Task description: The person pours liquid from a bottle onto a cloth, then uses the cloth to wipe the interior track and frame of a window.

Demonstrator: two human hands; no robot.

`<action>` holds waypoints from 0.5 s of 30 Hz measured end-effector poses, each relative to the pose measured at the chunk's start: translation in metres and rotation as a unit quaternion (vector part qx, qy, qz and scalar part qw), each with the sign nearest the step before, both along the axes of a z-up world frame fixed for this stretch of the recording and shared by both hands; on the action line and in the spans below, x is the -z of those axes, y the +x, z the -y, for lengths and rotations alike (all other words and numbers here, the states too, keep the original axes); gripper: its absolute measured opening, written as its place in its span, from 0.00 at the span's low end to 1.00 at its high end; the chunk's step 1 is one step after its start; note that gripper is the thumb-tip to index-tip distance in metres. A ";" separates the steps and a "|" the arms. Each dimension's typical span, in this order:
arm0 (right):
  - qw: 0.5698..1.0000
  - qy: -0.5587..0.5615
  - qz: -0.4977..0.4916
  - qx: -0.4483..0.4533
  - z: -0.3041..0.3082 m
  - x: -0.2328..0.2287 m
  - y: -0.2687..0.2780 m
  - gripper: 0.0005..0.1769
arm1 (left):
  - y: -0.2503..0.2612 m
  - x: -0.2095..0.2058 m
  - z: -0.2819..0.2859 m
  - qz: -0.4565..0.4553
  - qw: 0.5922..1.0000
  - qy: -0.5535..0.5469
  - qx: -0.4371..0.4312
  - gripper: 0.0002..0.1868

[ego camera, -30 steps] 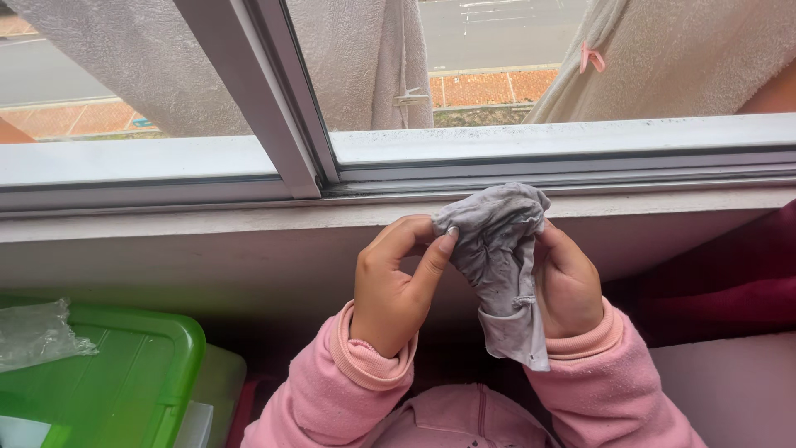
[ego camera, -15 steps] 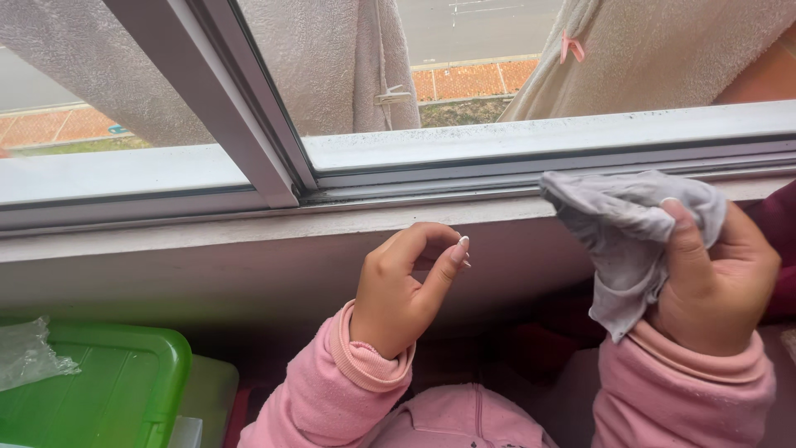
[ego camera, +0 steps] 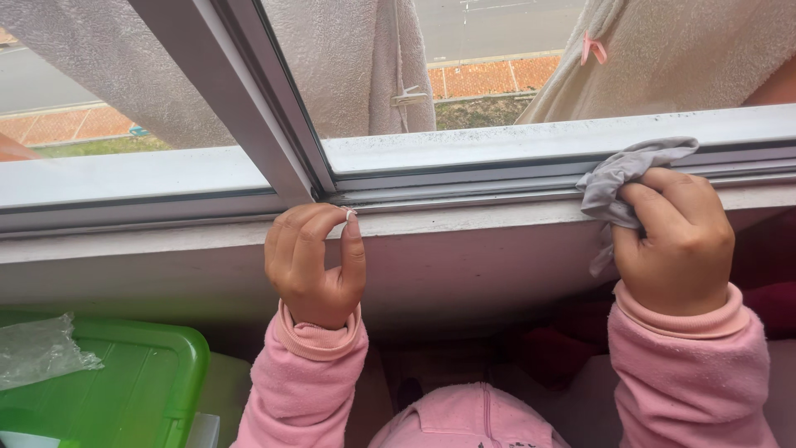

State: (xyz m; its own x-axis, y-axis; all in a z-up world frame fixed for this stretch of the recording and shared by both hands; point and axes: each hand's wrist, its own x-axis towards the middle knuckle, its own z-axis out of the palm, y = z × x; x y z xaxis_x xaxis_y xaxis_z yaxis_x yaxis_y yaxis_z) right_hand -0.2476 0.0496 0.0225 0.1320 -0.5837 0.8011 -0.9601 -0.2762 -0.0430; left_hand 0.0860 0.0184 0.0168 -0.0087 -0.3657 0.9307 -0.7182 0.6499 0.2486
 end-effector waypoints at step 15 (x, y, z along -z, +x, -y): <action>0.953 0.014 -0.001 -0.304 0.041 -0.027 0.199 0.07 | 0.021 0.026 0.016 -0.069 0.997 -0.046 0.010 0.05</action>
